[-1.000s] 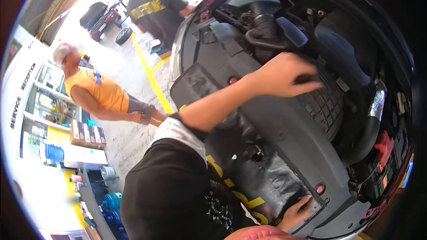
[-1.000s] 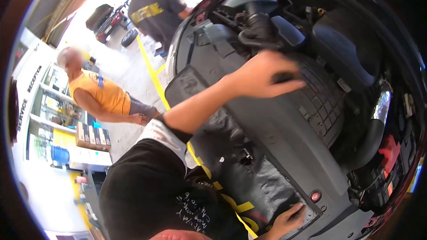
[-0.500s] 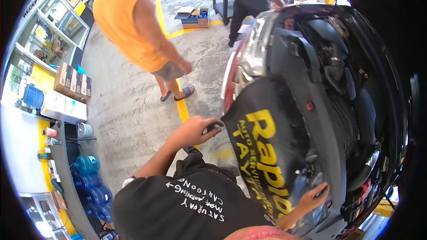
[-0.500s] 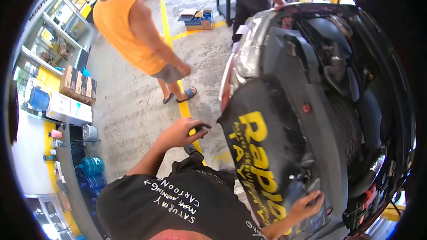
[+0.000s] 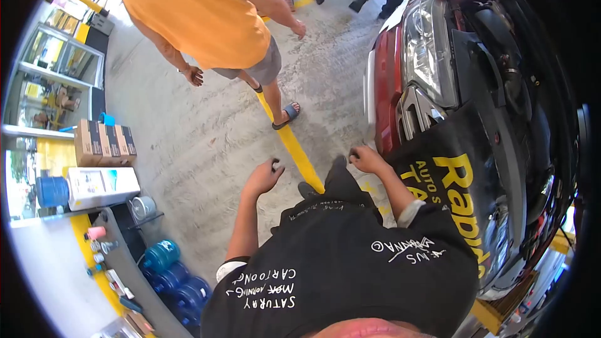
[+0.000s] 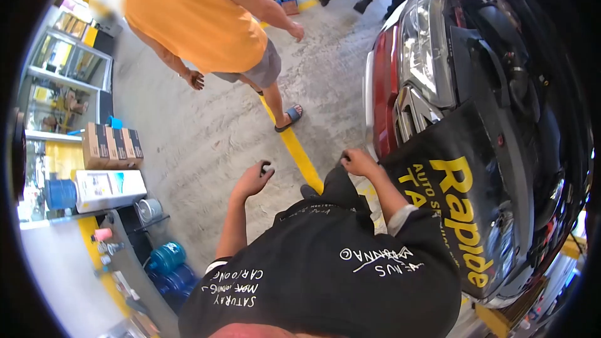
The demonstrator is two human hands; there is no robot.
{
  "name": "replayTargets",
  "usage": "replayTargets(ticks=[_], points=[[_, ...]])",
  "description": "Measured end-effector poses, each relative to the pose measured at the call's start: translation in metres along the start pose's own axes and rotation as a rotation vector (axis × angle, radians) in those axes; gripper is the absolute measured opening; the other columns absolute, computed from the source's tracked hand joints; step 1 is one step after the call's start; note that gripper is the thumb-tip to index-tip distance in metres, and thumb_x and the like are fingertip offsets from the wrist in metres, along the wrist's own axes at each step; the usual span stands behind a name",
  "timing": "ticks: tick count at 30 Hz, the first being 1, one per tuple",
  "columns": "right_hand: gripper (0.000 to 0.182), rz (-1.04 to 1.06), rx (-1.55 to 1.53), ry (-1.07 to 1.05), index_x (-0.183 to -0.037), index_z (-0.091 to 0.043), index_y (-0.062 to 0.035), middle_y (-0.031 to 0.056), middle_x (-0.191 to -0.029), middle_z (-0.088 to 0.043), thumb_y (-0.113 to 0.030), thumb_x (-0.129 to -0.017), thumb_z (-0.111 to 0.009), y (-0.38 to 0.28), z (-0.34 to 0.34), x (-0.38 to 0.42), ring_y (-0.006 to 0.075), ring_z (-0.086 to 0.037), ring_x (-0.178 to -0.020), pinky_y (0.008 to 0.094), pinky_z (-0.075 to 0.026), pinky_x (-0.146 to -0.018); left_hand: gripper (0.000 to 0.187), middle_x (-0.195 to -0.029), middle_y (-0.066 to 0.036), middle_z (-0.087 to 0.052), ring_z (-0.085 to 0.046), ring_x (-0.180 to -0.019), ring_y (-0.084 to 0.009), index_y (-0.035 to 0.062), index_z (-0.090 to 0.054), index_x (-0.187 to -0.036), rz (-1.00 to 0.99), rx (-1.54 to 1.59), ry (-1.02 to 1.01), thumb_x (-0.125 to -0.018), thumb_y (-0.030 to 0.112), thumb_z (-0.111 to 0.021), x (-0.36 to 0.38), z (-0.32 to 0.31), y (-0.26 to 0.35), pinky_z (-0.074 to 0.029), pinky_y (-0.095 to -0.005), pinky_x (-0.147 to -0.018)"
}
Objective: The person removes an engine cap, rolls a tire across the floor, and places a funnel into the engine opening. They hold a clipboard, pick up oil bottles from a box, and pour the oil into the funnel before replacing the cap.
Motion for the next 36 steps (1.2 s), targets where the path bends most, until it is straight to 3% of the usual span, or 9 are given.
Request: replayTargets(ticks=[2, 7, 12, 14, 19, 23, 27, 30, 36], points=[[0.040, -0.194, -0.020, 0.020, -0.092, -0.065, 0.0045, 0.0265, -0.083, -0.065, -0.034, -0.083, -0.055, 0.100, -0.057, -0.018, 0.0445, -0.062, -0.081, 0.0462, -0.049, -0.075, 0.045, -0.104, -0.018, -0.068, -0.065, -0.097, -0.0250, 0.0003, -0.056, -0.122, 0.172, -0.721, -0.070, -0.093, 0.035, -0.058, -0.010, 0.021, -0.025, -0.051, -0.0348, -0.083], [0.060, -1.149, -0.591, -0.034, -0.094, -0.067, 0.0059, 0.0223, -0.082, -0.067, -0.050, -0.088, -0.046, 0.192, -0.131, 0.041, 0.0343, -0.065, -0.071, 0.0471, -0.049, -0.069, 0.045, -0.107, -0.017, -0.067, -0.065, -0.096, -0.0230, 0.0003, -0.053, -0.125, 0.106, -0.186, -0.054, -0.094, 0.032, -0.058, -0.054, 0.074, -0.005, -0.050, -0.0332, -0.084], [0.040, -1.045, -0.654, -0.012, -0.088, -0.065, 0.0080, 0.0241, -0.068, -0.061, -0.029, -0.090, -0.050, 0.233, -0.187, 0.028, 0.0376, -0.063, -0.060, 0.0488, -0.049, -0.051, 0.043, -0.104, -0.014, -0.068, -0.065, -0.093, -0.0203, -0.0018, -0.052, -0.126, 0.135, -0.238, 0.011, -0.096, 0.028, -0.056, -0.131, 0.136, 0.004, -0.050, -0.0327, -0.084], [0.027, -0.633, -0.433, -0.105, -0.087, -0.064, 0.0070, 0.0256, -0.073, -0.062, -0.018, -0.086, -0.054, 0.220, -0.167, -0.018, 0.0372, -0.061, -0.057, 0.0476, -0.049, -0.047, 0.043, -0.097, -0.017, -0.069, -0.067, -0.090, -0.0231, -0.0027, -0.053, -0.124, 0.157, 0.008, 0.058, -0.096, 0.030, -0.055, -0.171, 0.156, -0.008, -0.051, -0.0332, -0.081], [0.025, -1.110, -1.147, -0.127, -0.106, -0.064, 0.0001, 0.0183, -0.093, -0.067, -0.011, -0.086, -0.055, 0.238, -0.114, -0.181, 0.0302, -0.063, -0.070, 0.0424, -0.050, -0.059, 0.039, -0.089, -0.014, -0.070, -0.069, -0.075, -0.0206, -0.0016, -0.058, -0.110, 0.511, 0.039, 0.205, -0.095, 0.034, -0.054, -0.232, 0.167, -0.138, -0.049, -0.0335, -0.057], [0.031, -0.563, -0.465, 0.218, -0.109, -0.063, 0.0002, 0.0123, -0.084, -0.068, -0.020, -0.086, -0.061, 0.278, -0.002, -0.358, 0.0230, -0.062, -0.063, 0.0370, -0.050, -0.057, 0.049, -0.092, -0.015, -0.071, -0.067, -0.079, -0.0236, -0.0013, -0.057, -0.121, 0.812, -0.374, -0.013, -0.093, 0.038, -0.051, -0.217, 0.170, -0.003, -0.051, -0.0392, -0.064], [0.025, -0.284, -0.243, 0.448, -0.111, -0.063, -0.0025, 0.0111, -0.077, -0.064, -0.016, -0.091, -0.055, 0.273, 0.123, -0.486, 0.0186, -0.060, -0.059, 0.0334, -0.050, -0.055, 0.047, -0.098, -0.014, -0.070, -0.066, -0.081, -0.0265, 0.0023, -0.057, -0.124, 0.743, 0.044, -0.056, -0.092, 0.036, -0.051, -0.279, 0.165, -0.097, -0.052, -0.0405, -0.067], [0.032, -0.526, -0.589, 0.315, -0.108, -0.065, -0.0021, 0.0218, -0.088, -0.068, -0.027, -0.088, -0.060, 0.219, 0.216, -0.528, 0.0303, -0.068, -0.071, 0.0393, -0.053, -0.065, 0.046, -0.105, -0.015, -0.068, -0.065, -0.080, -0.0280, 0.0003, -0.055, -0.125, 0.776, 0.166, 0.052, -0.092, 0.032, -0.051, -0.352, 0.179, -0.058, -0.052, -0.0433, -0.068], [0.031, -0.750, -0.359, 0.266, -0.111, -0.062, 0.0003, 0.0140, -0.078, -0.066, -0.022, -0.091, -0.056, 0.287, 0.216, -0.571, 0.0217, -0.063, -0.060, 0.0343, -0.051, -0.051, 0.045, -0.101, -0.015, -0.068, -0.068, -0.089, -0.0292, 0.0026, -0.057, -0.125, 0.748, 0.232, 0.107, -0.087, 0.026, -0.058, -0.531, 0.256, -0.106, -0.053, -0.0417, -0.072]])
Point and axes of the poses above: each hand's wrist, its own x-axis away from the middle knuckle, its own z-axis out of the back of the hand, y = z × x, the point moved 5 cm from there along -x, towards the middle knuckle
